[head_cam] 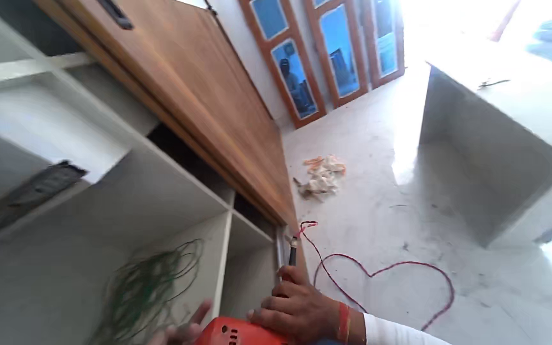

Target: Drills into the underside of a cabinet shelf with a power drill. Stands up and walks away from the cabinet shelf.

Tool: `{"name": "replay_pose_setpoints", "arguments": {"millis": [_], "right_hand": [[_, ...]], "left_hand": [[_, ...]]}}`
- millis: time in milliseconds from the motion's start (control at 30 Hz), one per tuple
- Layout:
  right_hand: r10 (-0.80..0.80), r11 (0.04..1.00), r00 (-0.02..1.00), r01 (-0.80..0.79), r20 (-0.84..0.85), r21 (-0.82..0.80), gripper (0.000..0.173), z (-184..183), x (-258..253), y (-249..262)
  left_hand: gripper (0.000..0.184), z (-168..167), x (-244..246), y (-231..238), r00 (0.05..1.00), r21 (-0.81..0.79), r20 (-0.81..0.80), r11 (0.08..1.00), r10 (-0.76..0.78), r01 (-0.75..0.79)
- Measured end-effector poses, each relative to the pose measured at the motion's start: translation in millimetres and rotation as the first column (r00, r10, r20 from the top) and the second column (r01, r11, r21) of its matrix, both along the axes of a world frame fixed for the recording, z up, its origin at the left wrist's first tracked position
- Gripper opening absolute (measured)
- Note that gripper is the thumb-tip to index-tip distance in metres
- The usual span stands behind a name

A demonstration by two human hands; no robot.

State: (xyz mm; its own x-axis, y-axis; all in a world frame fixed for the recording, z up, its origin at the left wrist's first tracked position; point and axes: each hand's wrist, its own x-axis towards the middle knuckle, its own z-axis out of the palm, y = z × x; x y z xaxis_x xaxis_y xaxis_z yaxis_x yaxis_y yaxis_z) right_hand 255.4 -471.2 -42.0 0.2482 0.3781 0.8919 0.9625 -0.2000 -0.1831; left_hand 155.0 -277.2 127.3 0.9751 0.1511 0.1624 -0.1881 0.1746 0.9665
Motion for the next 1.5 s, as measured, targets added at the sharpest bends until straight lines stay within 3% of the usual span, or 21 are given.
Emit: {"name": "replay_pose_setpoints", "arguments": {"millis": [67,200,267,333,400,467,533,667,700,833,933,1000,1133,1233,1400,1467,1500], "right_hand": [[-0.147,0.989,0.988,0.147,-0.039,0.011,0.041,-13,2,-30],[-0.432,0.897,0.901,0.425,-0.034,-0.118,0.042,-35,5,-83],[-0.513,0.839,0.857,0.486,-0.056,-0.245,0.047,-42,6,-105],[-0.538,0.816,0.838,0.491,-0.089,-0.306,0.051,-57,13,-125],[-0.566,0.794,0.819,0.508,-0.100,-0.333,0.052,-85,26,-143],[-0.621,0.740,0.776,0.535,-0.112,-0.407,0.057,-119,38,-162],[-0.684,0.666,0.718,0.542,-0.129,-0.513,0.064,-159,54,-177],[-0.809,0.503,0.562,0.505,-0.176,-0.701,0.068,-242,67,-193],[-0.828,0.472,0.534,0.501,-0.171,-0.725,0.068,-258,67,-196],[-0.859,0.431,0.460,0.413,-0.224,-0.803,0.069,-301,52,-204],[-0.877,0.399,0.411,0.330,-0.250,-0.856,0.064,-313,46,-204],[-0.895,0.367,0.353,0.238,-0.272,-0.899,0.060,-306,46,-200],[-0.897,0.325,0.292,-0.075,-0.333,-0.943,0.079,-265,56,-182],[-0.847,0.432,0.253,-0.184,-0.468,-0.883,0.060,-208,68,-168],[-0.623,0.723,0.113,-0.296,-0.774,-0.625,0.055,-44,27,-133],[-0.588,0.764,0.053,-0.290,-0.807,-0.576,0.050,26,-20,-128],[-0.582,0.780,0.027,-0.264,-0.813,-0.567,0.045,56,-45,-128]], "left_hand": [[0.015,-22,25,-40,0.999,-0.081,-0.017,0.996,0.033,-0.034],[0.009,-51,75,-94,0.977,0.008,-0.168,0.991,0.132,-0.132],[0.019,-70,100,-105,0.956,0.119,-0.240,0.982,0.171,-0.146],[0.034,-82,112,-94,0.941,0.319,-0.297,0.945,0.164,-0.064],[0.061,-82,100,-64,0.949,0.603,-0.207,0.795,0.236,-0.066],[0.072,-78,71,-20,0.936,0.843,0.007,0.501,0.351,-0.195],[0.060,-88,35,21,0.896,0.936,0.177,0.210,0.407,-0.281],[0.057,-137,-23,46,0.867,0.967,0.254,-0.125,0.428,-0.221],[0.060,-146,-26,47,0.858,0.953,0.300,-0.169,0.417,-0.251],[0.069,-147,-17,44,0.836,0.942,0.334,-0.124,0.436,-0.312],[0.067,-148,-12,46,0.839,0.949,0.313,-0.119,0.445,-0.291],[0.068,-148,-13,48,0.846,0.959,0.280,-0.105,0.454,-0.262],[0.069,-142,-14,43,0.842,0.972,0.224,-0.053,0.491,-0.227],[0.063,-135,-14,44,0.850,0.976,0.177,0.026,0.496,-0.218],[0.039,-104,-27,14,0.886,0.987,-0.016,0.151,0.464,-0.061],[0.035,-91,-43,-15,0.870,0.956,-0.244,0.257,0.430,0.141],[0.033,-85,-51,-33,0.811,0.900,-0.408,0.335,0.420,0.279]]}}
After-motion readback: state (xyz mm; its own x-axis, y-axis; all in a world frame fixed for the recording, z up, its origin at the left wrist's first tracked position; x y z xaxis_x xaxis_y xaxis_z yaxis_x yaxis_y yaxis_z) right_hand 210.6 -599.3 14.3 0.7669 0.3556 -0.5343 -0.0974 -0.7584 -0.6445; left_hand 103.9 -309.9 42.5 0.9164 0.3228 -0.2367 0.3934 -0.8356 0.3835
